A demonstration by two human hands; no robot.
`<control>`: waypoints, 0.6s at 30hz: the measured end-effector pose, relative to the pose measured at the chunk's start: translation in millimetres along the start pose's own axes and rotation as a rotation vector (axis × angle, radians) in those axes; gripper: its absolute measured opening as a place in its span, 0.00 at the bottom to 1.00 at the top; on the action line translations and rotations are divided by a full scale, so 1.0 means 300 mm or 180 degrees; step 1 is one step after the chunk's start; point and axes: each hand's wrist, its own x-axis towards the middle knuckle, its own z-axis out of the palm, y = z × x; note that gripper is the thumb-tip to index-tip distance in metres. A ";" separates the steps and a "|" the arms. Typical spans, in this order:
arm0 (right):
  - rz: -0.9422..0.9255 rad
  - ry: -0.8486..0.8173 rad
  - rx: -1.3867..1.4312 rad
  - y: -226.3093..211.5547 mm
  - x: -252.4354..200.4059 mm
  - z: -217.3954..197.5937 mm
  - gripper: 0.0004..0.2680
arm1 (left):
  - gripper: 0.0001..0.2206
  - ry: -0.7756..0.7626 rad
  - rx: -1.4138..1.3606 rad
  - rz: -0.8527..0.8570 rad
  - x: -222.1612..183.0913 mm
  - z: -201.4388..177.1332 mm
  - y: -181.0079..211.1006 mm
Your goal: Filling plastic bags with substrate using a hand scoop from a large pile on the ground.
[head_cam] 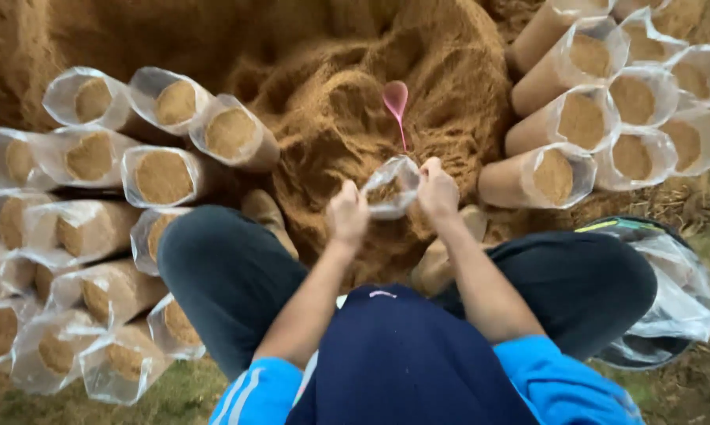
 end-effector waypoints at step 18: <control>0.0308 -0.0739 0.0085 0.049 0.043 0.068 0.11 | 0.13 -0.1340 -0.0552 -0.1192 -0.028 -0.019 0.031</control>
